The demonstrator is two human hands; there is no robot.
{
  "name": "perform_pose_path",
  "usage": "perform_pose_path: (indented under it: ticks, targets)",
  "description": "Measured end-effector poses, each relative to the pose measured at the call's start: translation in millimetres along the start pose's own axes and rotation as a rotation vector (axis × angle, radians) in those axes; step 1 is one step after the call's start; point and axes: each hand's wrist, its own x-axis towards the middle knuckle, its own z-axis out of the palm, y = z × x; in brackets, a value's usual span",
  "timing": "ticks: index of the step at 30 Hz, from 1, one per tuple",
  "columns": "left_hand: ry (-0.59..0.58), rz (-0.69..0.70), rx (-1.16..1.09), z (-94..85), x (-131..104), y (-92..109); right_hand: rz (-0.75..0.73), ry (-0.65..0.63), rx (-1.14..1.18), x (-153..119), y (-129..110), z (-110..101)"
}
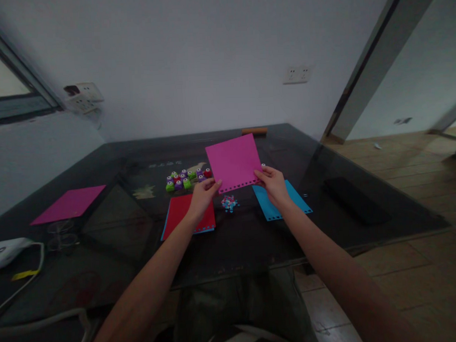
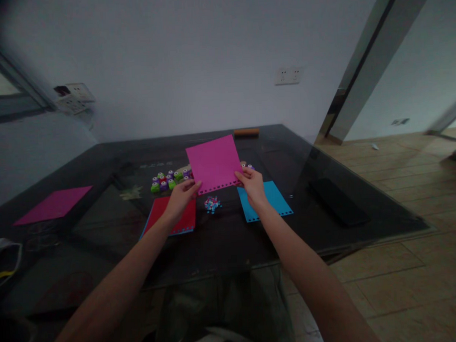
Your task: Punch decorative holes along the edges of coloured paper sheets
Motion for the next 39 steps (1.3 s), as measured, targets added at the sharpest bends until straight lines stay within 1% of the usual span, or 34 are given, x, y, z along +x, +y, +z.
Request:
perform_pose_path:
  ticks: [2,5,12,21,25,28,30,34,39]
  targets:
    - [-0.006,0.0,0.1,-0.5,0,-1,-0.026,0.037,0.003,0,-2,0]
    - [-0.024,0.04,0.196,-0.2,0,-1,-0.04,0.057,0.004,-1,-5,0]
    - [-0.046,0.092,0.304,0.8,0,-2,-0.056,0.07,0.024,-4,-9,3]
    - [-0.004,0.181,0.362,1.3,-1,0,-0.067,0.051,-0.04,-4,-9,0]
    - [-0.046,0.171,0.323,-0.2,0,0,-0.081,0.06,-0.043,-5,-11,0]
    - [-0.091,0.146,0.266,-1.3,2,-2,-0.085,0.06,-0.013,-5,-11,0]
    - [-0.099,0.133,0.232,-1.6,3,-4,-0.092,0.063,0.018,-3,-9,-1]
    - [-0.053,0.096,0.188,-1.2,3,-5,-0.101,0.073,0.047,0,-4,-3]
    - [-0.036,0.169,0.268,-0.5,1,-5,-0.102,0.083,0.011,1,-3,-3]
